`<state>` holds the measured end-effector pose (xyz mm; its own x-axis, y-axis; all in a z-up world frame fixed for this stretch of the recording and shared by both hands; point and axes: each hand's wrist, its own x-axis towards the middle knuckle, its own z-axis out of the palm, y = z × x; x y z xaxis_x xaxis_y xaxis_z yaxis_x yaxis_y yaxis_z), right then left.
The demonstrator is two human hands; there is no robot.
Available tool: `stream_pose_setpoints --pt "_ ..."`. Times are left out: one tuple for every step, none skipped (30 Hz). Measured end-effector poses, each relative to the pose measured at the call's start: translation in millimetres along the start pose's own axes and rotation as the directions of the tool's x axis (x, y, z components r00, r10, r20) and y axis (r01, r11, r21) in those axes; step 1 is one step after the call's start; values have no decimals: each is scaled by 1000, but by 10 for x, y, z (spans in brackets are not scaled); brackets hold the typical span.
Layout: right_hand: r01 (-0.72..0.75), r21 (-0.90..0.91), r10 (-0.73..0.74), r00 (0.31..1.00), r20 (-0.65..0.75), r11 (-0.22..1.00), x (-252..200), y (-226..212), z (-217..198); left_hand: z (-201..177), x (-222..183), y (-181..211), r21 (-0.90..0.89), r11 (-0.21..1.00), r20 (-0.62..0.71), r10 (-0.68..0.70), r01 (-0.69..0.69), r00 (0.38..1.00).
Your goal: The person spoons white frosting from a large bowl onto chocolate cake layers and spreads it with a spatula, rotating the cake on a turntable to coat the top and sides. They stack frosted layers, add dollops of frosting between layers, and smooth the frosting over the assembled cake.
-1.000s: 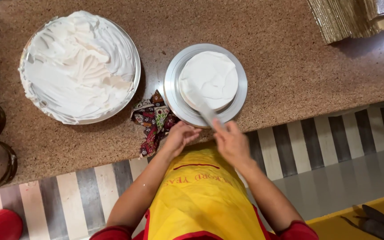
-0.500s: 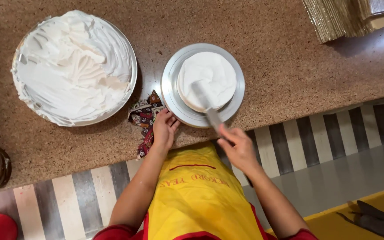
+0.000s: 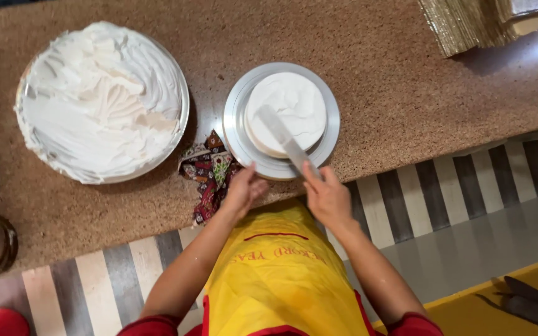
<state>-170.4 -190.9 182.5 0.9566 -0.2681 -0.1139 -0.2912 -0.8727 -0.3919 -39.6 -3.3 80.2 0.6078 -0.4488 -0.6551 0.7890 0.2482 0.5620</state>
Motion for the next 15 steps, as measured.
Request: stream_pose_setpoints --pt "30 267 -18 999 -46 963 -48 105 -41 -10 62 131 -41 997 -99 64 -68 993" --pt "71 510 -29 995 -91 857 -109 223 -98 -7 111 234 -82 987 -202 119 -138 972" --pt "69 509 -23 995 -96 858 -144 314 -140 -157 388 255 -77 988 -196 119 -136 973" --pt "58 529 19 990 -139 847 -229 397 -164 -329 634 237 -55 969 -227 221 -239 948" --pt "48 548 62 982 -180 835 -317 479 -189 -499 880 217 -31 940 -256 321 -339 912" --pt "51 548 59 982 -182 835 -322 622 -85 -382 653 183 -31 939 -256 324 -342 911" --pt "-24 589 146 976 -160 808 -325 767 12 -257 425 149 78 962 -267 275 -263 924" --pt "-97 635 235 962 -136 767 -317 886 147 -160 200 151 195 964 -284 230 -179 931" --pt "-93 642 236 961 -140 761 -282 854 138 -337 99 -180 205 962 -283 237 -183 930" --pt "-124 658 228 971 -75 743 -283 806 150 -545 -21 -512 552 751 152 337 -362 929" --pt "-154 671 216 976 -9 725 -284 758 166 -768 -140 -839 694 410 562 204 -591 801" --pt "-163 675 226 974 -6 720 -287 720 175 -719 -181 -588 697 410 563 193 -588 803" --pt "-122 696 187 982 -19 708 -288 681 184 -666 -217 -335 694 681 163 170 -236 972" --pt "-74 718 151 988 -44 692 -251 635 197 -600 -207 -29 497 861 -233 14 107 972" --pt "-76 724 164 985 -52 686 -219 635 189 -557 -88 -105 512 852 -226 13 107 974"
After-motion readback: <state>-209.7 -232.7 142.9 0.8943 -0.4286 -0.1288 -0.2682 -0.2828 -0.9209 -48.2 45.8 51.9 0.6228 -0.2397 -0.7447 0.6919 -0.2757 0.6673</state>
